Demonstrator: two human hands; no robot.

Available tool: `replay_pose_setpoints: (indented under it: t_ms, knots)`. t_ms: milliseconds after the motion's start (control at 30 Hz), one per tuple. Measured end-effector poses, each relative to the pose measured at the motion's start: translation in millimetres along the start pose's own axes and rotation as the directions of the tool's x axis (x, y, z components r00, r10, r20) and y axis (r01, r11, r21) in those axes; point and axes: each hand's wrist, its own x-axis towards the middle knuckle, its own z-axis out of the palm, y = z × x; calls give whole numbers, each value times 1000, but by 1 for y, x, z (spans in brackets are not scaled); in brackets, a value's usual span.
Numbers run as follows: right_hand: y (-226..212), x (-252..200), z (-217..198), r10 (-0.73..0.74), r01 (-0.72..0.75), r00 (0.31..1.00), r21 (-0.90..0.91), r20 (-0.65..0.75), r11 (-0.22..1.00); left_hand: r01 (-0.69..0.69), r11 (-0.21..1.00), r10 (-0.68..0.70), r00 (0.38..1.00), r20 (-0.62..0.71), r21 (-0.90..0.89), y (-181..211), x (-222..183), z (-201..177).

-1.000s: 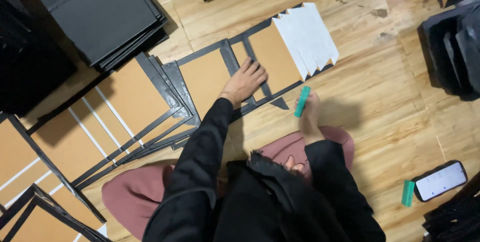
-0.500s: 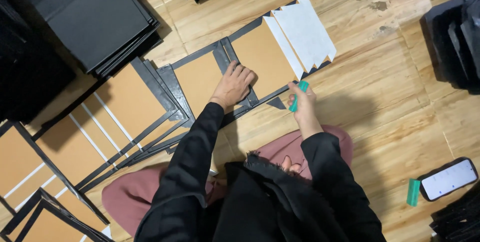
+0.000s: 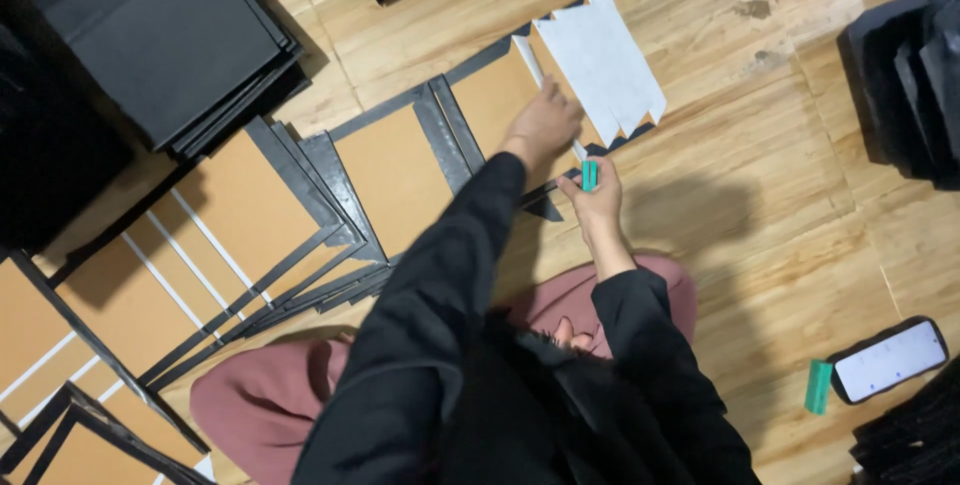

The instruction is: Manually applying adhesive to cardboard folder components and stacking them on the floor.

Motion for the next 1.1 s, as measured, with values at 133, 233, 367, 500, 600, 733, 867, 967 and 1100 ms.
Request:
replay_pose_setpoints:
  t_ms: [133,233,367,500,600,733,867,967,1100]
  knots:
    - [-6,9,-9,199,-192,978,105,-64,976,-31,998,11,955,-297,-62,-19,-54,25]
    - [52,26,-24,-107,122,984,105,-140,987,-28,983,-35,943,-332,-183,-14,-81,44]
    - [-68,0,-1,-382,376,923,-322,45,869,-43,972,-73,878,-473,-230,-11,-89,58]
    - [-48,53,40,-579,696,717,-346,388,629,-9,975,-107,856,-506,-222,-17,-92,47]
    - [-31,105,86,-563,794,607,-465,561,392,-33,964,-126,815,-565,-264,-19,-93,45]
    - [-50,149,138,-595,833,547,-454,589,317,-36,962,-146,771,-620,-271,-23,-92,44]
    - [-96,101,118,-602,856,511,-428,613,290,-16,955,-174,780,-602,-297,-23,-96,41]
    - [-29,89,55,-587,795,551,-586,593,154,13,948,-206,786,-583,-317,-22,-99,46]
    - [-28,23,4,-486,810,580,-529,654,255,43,936,-245,792,-559,-350,-21,-98,39]
